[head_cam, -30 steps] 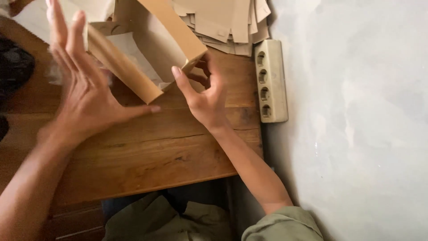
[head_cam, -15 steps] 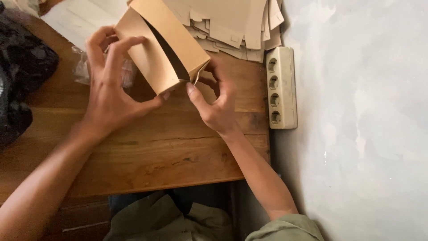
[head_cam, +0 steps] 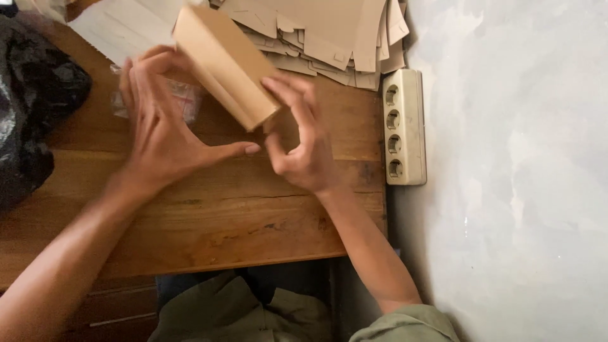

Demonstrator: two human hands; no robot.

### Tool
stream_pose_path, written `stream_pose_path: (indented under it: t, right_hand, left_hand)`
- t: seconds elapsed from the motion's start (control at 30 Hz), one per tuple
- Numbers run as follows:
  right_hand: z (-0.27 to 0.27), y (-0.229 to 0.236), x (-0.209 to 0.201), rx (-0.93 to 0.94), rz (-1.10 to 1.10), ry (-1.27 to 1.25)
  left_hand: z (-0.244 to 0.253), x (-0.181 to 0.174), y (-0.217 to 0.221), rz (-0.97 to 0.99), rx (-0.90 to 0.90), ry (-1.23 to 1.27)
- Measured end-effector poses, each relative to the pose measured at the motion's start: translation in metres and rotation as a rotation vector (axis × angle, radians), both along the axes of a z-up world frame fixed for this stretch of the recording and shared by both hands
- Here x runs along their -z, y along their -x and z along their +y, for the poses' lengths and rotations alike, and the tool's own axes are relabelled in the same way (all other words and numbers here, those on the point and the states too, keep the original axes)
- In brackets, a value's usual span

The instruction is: The person folds a pre-cut cardboard piece into a small box, tucks the flaps to close it, and sets it aside. They then pick up another flat cardboard piece and begin folding its edges to form another box.

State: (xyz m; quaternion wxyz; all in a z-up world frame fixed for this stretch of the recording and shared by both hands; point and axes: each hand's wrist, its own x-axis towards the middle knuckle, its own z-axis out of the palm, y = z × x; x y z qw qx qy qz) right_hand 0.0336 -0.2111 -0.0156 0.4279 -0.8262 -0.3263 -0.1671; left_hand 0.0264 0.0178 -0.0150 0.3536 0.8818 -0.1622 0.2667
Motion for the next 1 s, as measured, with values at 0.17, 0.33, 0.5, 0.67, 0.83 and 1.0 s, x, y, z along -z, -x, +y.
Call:
stream_pose_path:
  t: [0.17,0.33,0.5,0.67,0.83,1.0]
  right_hand:
    - [-0.03,0.0,-0.056,-0.105,0.242,0.265]
    - [-0.036,-0.001,-0.046,-0.118,0.193,0.153]
    - [-0.016,-0.005,-0.01,0.116,-0.121,0.383]
    - [-0.008,0.002,-0.007,0.187,0.059,0.789]
    - [-0.032,0.008,-0.027,0.218,0.085,0.812]
    - [-0.088,0.008,-0.023,0.38,-0.023,0.464]
  left_hand:
    - [0.009,-0.003,0.003,0.011,-0.055,-0.001]
    - [0.002,-0.021,0.007,-0.14,0.041,0.039]
    - [0.0,0.018,-0.002,0.055,0.251,-0.279]
    - [-0.012,0.003,0.003,-0.053,0.376,-0.256]
    - [-0.023,0.002,0.01,0.028,0.385,-0.145]
    - [-0.031,0.001,0.013,-0.046,0.513,-0.125]
